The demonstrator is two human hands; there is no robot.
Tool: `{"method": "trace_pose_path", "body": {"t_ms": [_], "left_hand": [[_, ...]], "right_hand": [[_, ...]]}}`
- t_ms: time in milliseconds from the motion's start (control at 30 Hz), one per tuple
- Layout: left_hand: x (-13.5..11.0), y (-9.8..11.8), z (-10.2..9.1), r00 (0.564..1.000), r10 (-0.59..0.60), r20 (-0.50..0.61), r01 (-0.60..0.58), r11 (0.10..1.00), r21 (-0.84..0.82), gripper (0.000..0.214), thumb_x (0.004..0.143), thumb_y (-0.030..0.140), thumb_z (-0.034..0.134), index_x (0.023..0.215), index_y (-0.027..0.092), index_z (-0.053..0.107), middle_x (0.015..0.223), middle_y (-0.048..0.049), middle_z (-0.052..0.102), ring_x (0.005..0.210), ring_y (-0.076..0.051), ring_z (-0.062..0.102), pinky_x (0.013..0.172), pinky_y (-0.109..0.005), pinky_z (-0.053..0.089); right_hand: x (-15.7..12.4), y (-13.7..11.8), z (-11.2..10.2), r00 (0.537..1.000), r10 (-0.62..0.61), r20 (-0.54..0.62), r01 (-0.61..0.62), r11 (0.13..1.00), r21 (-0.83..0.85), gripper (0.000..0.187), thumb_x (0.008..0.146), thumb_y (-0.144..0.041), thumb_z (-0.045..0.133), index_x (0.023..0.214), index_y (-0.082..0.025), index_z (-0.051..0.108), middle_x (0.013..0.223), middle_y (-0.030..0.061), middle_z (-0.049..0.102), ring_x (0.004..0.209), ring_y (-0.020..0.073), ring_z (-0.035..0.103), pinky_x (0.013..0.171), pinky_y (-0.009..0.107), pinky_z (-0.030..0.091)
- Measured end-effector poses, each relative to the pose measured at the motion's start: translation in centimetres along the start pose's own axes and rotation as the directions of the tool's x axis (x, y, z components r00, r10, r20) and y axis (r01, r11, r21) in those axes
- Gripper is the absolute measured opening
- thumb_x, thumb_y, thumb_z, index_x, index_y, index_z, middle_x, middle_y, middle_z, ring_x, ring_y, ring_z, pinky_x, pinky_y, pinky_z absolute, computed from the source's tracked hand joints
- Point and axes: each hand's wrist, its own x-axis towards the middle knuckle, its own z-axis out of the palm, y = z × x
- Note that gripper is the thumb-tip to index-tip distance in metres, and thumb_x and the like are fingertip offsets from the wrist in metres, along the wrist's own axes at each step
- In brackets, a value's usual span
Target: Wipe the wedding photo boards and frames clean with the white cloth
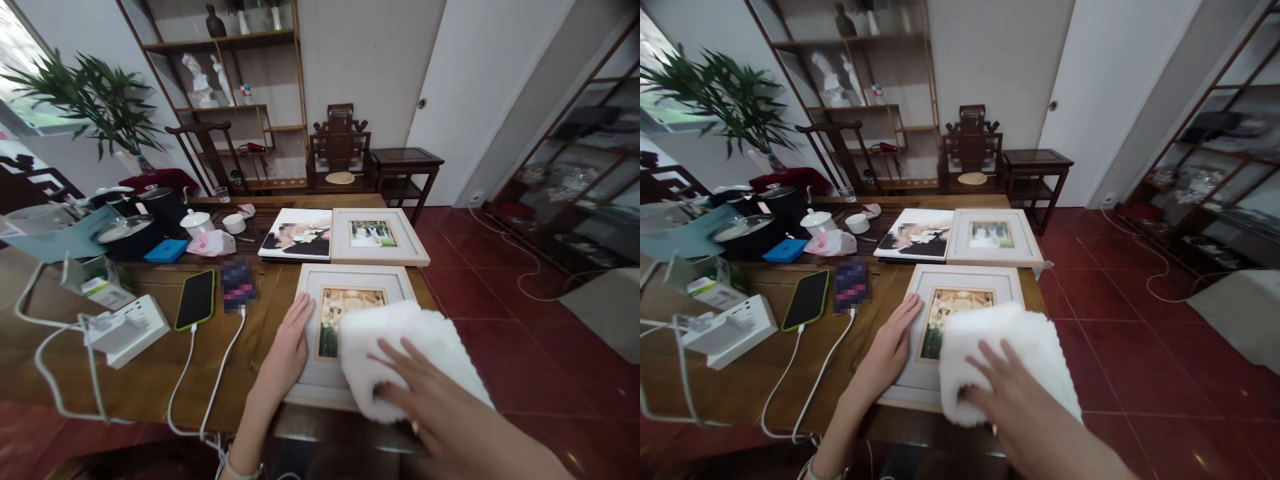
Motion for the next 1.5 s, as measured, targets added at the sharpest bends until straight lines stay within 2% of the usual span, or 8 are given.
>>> {"method": "trace_pose_path", "body": {"t_ms": [200,467,633,767,1000,1167,1300,1500], "left_hand": [[0.1,-0.1,0.2,1.000,0.000,0.010,0.000,1.000,0.011,0.055,0.085,0.003,0.032,0.136,0.020,0.041,0.145,-0.0108,0.039,0.137,-0.019,0.030,0.112,-0.045,0.026],[0.0,0.3,0.0,0.999,-0.013,0.047,0.013,1.000,-0.008,0.056,0.086,0.003,0.031,0.137,0.024,0.039,0.148,-0.0085,0.035,0.139,-0.019,0.025,0.112,-0.046,0.025],[0.1,0.3,0.1,0.999,-0.030,0.035,0.030,1.000,0.005,0.051,0.088,0.006,0.031,0.135,0.021,0.042,0.147,-0.0108,0.037,0.138,-0.020,0.027,0.112,-0.047,0.026],[0.2,0.4,0.2,1.000,-0.025,0.011,0.025,1.000,0.005,0.048,0.089,0.007,0.030,0.134,0.018,0.042,0.146,-0.0130,0.038,0.137,-0.019,0.029,0.112,-0.045,0.027],[0.4,0.8,0.0,0.999,-0.050,0.023,0.049,0.999,0.020,0.048,0.090,0.009,0.030,0.137,0.017,0.039,0.147,-0.0129,0.035,0.138,-0.019,0.027,0.113,-0.045,0.025],[0.5,0.7,0.0,0.997,-0.047,0.056,0.045,0.998,0.034,0.047,0.091,0.010,0.030,0.136,0.020,0.040,0.148,-0.0109,0.035,0.139,-0.020,0.025,0.113,-0.046,0.024],[0.4,0.6,0.0,0.997,-0.035,0.070,0.031,0.998,0.046,0.047,0.091,0.010,0.029,0.136,0.019,0.039,0.148,-0.0116,0.034,0.139,-0.019,0.023,0.113,-0.046,0.024],[0.1,0.6,-0.1,0.996,-0.030,0.080,0.027,0.999,0.037,0.049,0.091,0.009,0.027,0.138,0.021,0.037,0.151,-0.0102,0.029,0.140,-0.018,0.020,0.113,-0.044,0.022]], "right_hand": [[-0.8,-0.7,0.1,0.998,-0.049,-0.039,0.050,0.998,0.034,0.054,0.060,-0.001,0.047,0.106,-0.024,0.061,0.139,0.0065,0.046,0.130,0.0309,0.036,0.103,0.053,0.036],[4.7,7.4,2.5,0.907,0.211,-0.364,-0.243,0.969,-0.043,0.050,0.069,-0.003,0.043,0.116,-0.013,0.056,0.132,0.0191,0.051,0.130,0.0289,0.037,0.106,0.052,0.030],[6.9,10.3,2.0,0.903,0.230,-0.362,-0.301,0.942,-0.151,0.054,0.068,-0.002,0.044,0.119,-0.018,0.055,0.130,0.0128,0.054,0.132,0.0293,0.033,0.105,0.055,0.027],[6.3,9.0,2.2,0.942,0.165,-0.291,-0.220,0.961,-0.166,0.054,0.065,0.001,0.045,0.116,-0.017,0.058,0.135,0.0124,0.050,0.133,0.0311,0.031,0.107,0.057,0.023],[1.3,1.8,1.0,0.994,0.101,-0.035,-0.100,0.995,0.016,0.052,0.064,-0.004,0.051,0.112,-0.020,0.061,0.138,0.0114,0.047,0.132,0.0354,0.031,0.105,0.063,0.024],[-0.8,-1.1,-1.0,0.995,-0.098,0.030,0.094,0.989,0.112,0.047,0.065,-0.004,0.050,0.103,-0.026,0.065,0.139,0.0030,0.046,0.130,0.0264,0.036,0.107,0.047,0.033],[0.4,0.0,0.4,0.999,0.020,-0.036,-0.014,0.990,0.144,0.057,0.060,-0.003,0.049,0.111,-0.024,0.062,0.143,0.0044,0.041,0.132,0.0266,0.033,0.108,0.049,0.029],[4.7,5.7,2.5,0.941,0.185,-0.284,-0.190,0.982,0.011,0.048,0.071,-0.006,0.048,0.116,-0.018,0.058,0.132,0.0142,0.053,0.130,0.0259,0.037,0.108,0.051,0.027]]}}
